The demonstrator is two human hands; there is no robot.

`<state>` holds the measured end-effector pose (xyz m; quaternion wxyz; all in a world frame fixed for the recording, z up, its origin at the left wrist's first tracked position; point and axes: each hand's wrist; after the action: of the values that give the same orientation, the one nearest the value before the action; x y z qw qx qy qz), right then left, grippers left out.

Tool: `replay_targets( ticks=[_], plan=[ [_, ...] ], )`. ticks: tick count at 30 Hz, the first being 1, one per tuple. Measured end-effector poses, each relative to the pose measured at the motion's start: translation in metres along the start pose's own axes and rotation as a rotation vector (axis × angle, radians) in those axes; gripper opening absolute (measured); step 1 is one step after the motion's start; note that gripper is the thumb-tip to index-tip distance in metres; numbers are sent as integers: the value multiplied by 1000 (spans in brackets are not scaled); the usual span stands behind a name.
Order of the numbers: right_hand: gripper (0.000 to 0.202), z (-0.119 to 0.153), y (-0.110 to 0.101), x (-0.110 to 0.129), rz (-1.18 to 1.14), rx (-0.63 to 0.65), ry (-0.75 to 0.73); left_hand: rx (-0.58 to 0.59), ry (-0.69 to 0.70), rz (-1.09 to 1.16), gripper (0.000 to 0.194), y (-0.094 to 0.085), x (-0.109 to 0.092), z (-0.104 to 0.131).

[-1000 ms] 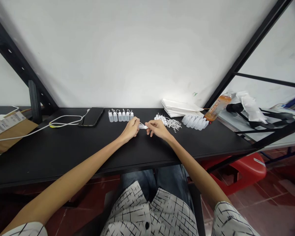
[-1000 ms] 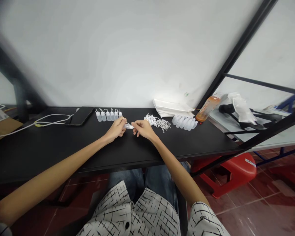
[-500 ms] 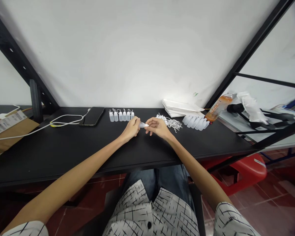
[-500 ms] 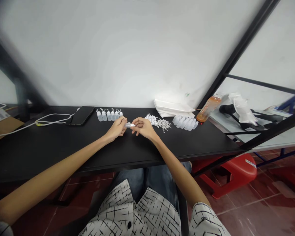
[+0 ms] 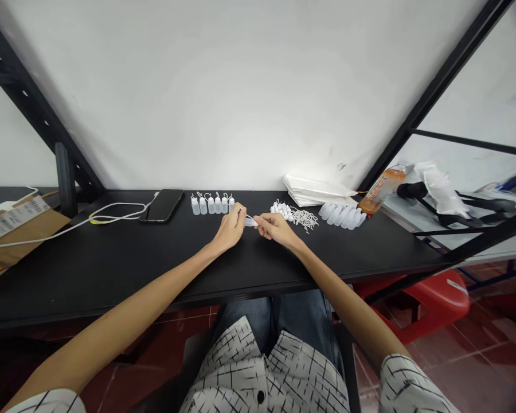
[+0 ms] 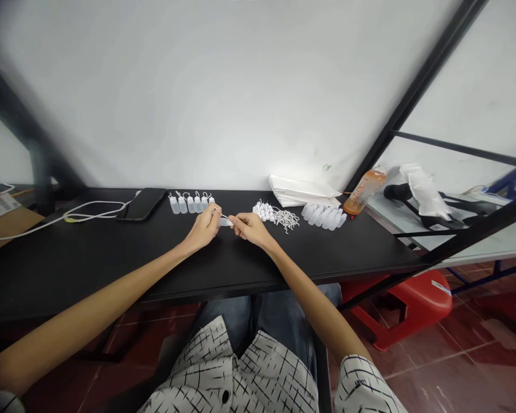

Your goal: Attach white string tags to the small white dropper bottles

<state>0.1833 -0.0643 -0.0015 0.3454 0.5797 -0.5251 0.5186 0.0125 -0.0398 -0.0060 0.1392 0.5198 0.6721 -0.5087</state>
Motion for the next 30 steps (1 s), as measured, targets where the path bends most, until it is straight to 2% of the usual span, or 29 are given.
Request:
replay_targets(
  ticks=[4,9,11,14,16,23,30],
  plan=[
    [46,0,-1,3,-28,-11,-5,-34,133,-186,16,-1,-4,2],
    [39,1,-3,6,-94,-33,-45,-79,80,-224,18,-2,-6,1],
    [37,0,-3,4,-93,-31,-61,-28,41,-188,20,-3,-5,1],
    [37,0,-2,-1,-86,-32,-60,107,-26,-92,27,-4,-3,-1],
    [36,-1,0,-3,-78,-26,-59,144,-35,-117,32,-5,-1,-2],
    [39,1,2,-1,-136,18,-31,-19,89,-516,29,-2,1,3],
    [46,4,1,3,-125,140,28,-93,282,-592,24,2,7,10]
  ],
)
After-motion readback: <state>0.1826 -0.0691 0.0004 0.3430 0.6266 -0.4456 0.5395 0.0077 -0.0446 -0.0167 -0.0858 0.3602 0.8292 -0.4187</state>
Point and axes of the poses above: each hand's wrist, its own z-axis away from the middle knuckle, its own y-axis out of the palm, x = y × z, and after that the axes turned 7 degrees about -z, right-handed
